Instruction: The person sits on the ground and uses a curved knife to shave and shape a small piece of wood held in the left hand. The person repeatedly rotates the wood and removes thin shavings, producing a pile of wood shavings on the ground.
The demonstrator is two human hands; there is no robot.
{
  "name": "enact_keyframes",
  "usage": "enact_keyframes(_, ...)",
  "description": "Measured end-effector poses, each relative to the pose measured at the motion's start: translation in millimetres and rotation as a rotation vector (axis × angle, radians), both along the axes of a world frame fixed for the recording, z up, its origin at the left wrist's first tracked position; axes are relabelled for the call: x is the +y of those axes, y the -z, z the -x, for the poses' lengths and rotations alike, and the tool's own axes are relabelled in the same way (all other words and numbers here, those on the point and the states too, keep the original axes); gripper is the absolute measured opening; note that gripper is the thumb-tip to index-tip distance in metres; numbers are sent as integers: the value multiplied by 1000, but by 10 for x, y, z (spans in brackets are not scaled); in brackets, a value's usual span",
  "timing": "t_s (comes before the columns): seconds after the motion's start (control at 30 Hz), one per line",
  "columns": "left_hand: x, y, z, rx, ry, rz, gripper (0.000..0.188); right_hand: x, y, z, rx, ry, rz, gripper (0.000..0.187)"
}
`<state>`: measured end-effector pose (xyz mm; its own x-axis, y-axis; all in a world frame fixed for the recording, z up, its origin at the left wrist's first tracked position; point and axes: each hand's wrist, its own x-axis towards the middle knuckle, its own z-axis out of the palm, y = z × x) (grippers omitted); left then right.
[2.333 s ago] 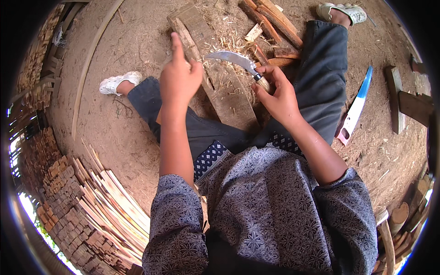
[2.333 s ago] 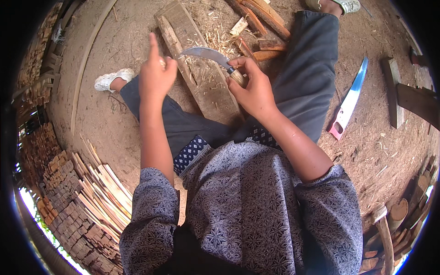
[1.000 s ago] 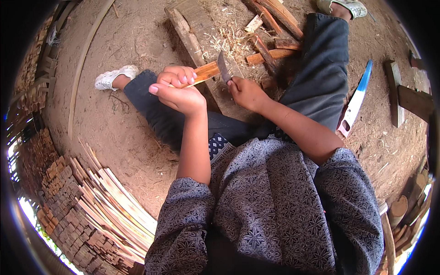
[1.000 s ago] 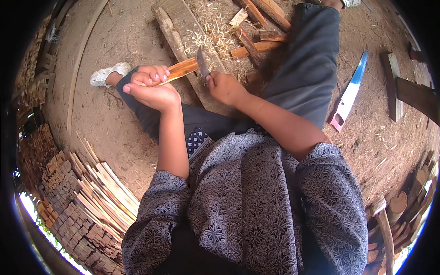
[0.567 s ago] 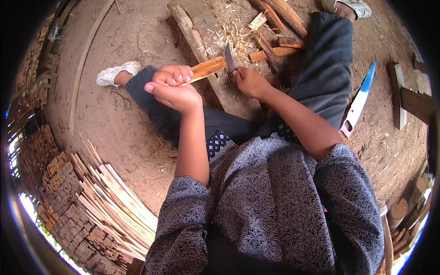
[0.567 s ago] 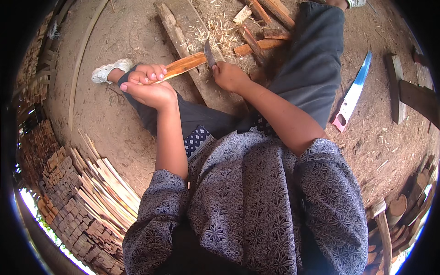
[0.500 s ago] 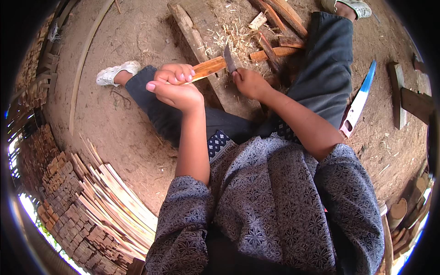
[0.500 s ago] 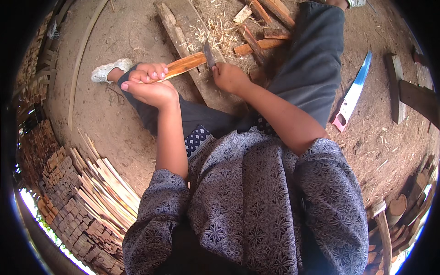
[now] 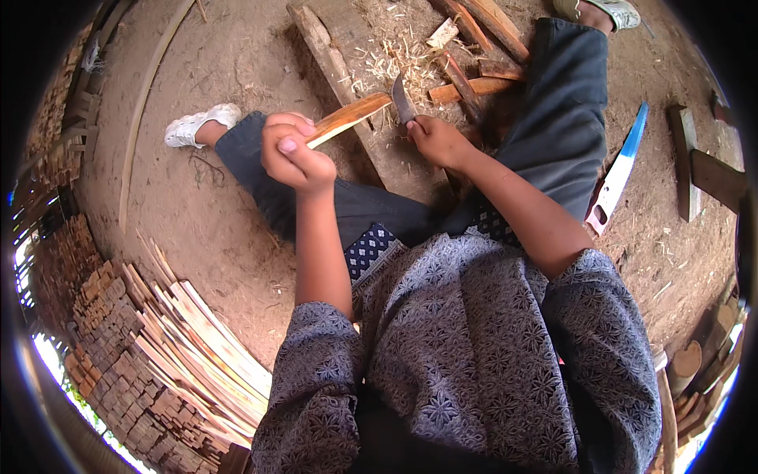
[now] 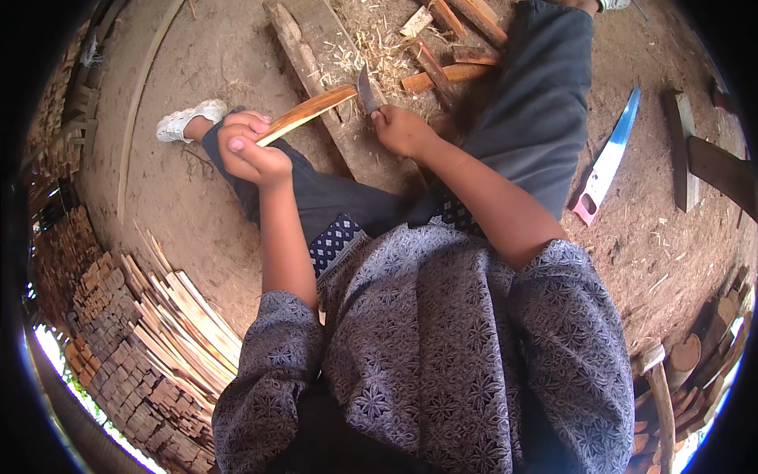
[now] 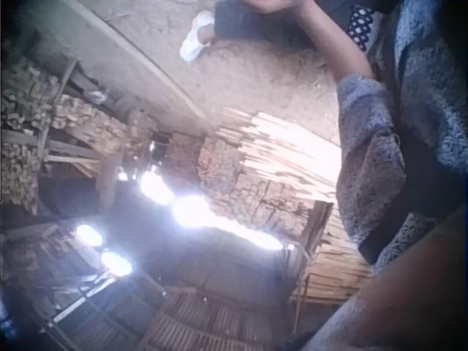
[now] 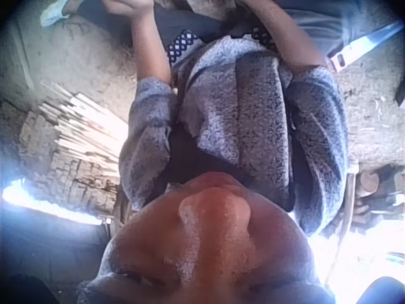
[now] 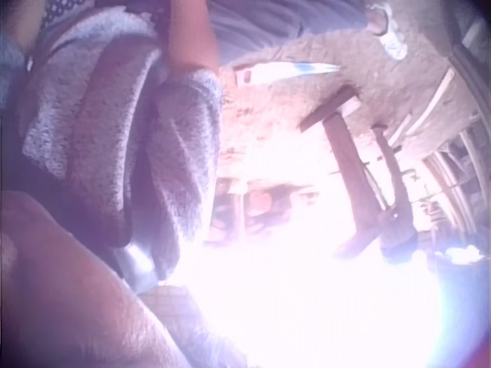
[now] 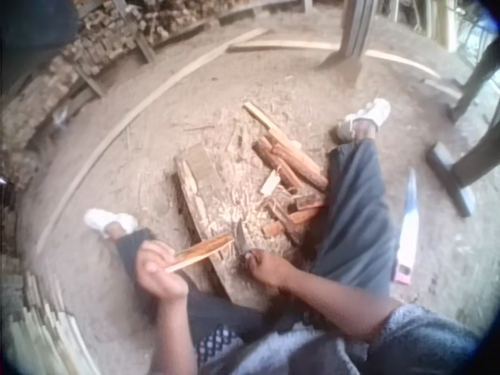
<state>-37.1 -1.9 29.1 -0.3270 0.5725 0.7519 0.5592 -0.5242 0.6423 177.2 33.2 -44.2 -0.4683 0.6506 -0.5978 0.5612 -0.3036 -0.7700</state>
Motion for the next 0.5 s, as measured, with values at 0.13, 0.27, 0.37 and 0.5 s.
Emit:
enact_keyframes(0.13, 29, -17, 115, 30, 107, -4, 37, 69, 56, -22, -36, -34, -10, 42)
enact_keyframes(0.27, 162, -11, 91, 24, 171, -36, 36, 205, 76, -56, -84, -148, -64, 43)
enact_keyframes(0.37, 274, 5, 12, -76, 151, -52, 39, 224, 6, -51, -112, -171, -25, 44)
enact_keyframes(0.5, 395, -26, -88, -38, 150, -63, 40, 166, -82, -51, -115, -170, 20, 45)
